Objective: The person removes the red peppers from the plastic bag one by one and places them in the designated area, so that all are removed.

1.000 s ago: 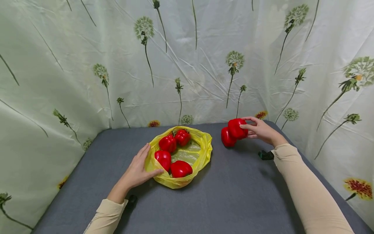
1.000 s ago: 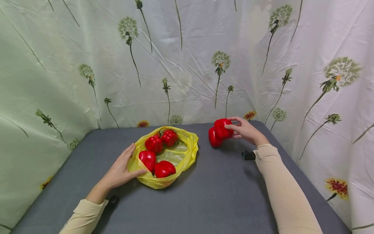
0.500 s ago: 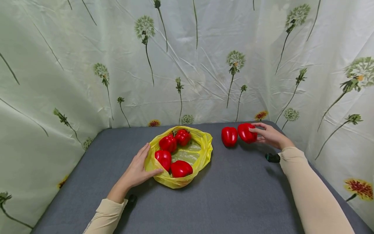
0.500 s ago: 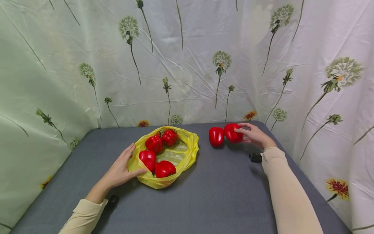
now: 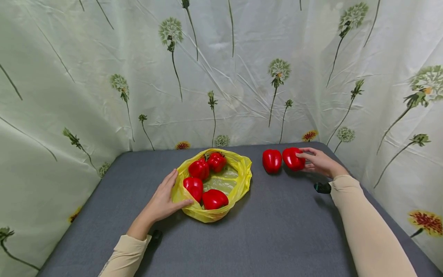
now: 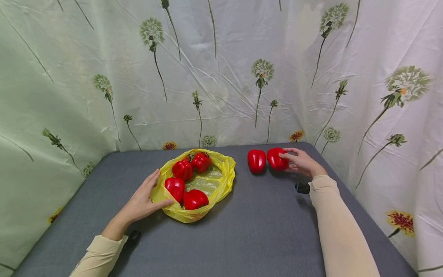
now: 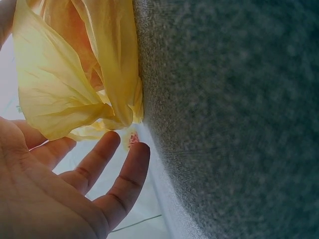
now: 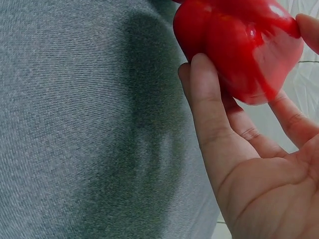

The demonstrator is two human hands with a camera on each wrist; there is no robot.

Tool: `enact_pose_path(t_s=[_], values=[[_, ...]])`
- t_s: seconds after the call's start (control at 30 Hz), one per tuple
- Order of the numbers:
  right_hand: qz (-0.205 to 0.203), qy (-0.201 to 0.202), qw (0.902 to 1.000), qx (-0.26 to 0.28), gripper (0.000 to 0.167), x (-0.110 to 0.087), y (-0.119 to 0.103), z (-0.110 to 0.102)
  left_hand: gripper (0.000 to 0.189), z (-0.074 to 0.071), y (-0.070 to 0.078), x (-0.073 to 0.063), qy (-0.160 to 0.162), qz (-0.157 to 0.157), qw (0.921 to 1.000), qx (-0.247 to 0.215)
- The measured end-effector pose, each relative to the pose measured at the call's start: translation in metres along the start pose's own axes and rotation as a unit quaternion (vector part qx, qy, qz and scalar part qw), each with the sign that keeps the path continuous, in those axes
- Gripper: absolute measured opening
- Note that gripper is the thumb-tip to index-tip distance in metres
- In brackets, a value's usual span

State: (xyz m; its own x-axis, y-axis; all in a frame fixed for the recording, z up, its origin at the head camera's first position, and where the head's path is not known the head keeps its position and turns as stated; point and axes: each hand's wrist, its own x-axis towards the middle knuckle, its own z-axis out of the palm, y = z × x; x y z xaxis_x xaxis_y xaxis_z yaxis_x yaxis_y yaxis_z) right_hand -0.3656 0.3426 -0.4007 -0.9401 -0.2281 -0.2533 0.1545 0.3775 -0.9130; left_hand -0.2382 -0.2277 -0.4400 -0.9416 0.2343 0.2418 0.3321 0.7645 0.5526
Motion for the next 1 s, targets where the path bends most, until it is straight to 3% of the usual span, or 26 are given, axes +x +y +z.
enact_pose_path(t_s=[0.37,0.7,1.0], values=[[0.001,0.005,1.0,0.0,0.082,-0.004,-0.001,0.009,0.116,0.0,0.0,0.0,-0.002,-0.004,1.0,0.0],[0.009,0.016,0.9992,-0.035,0.081,0.001,-0.004,0.012,0.117,-0.001,0.0,0.0,-0.002,-0.003,1.0,0.0],[-0.001,0.036,0.9944,-0.099,0.081,0.005,-0.01,0.019,0.116,-0.001,0.0,0.0,-0.002,0.0,1.0,-0.001]])
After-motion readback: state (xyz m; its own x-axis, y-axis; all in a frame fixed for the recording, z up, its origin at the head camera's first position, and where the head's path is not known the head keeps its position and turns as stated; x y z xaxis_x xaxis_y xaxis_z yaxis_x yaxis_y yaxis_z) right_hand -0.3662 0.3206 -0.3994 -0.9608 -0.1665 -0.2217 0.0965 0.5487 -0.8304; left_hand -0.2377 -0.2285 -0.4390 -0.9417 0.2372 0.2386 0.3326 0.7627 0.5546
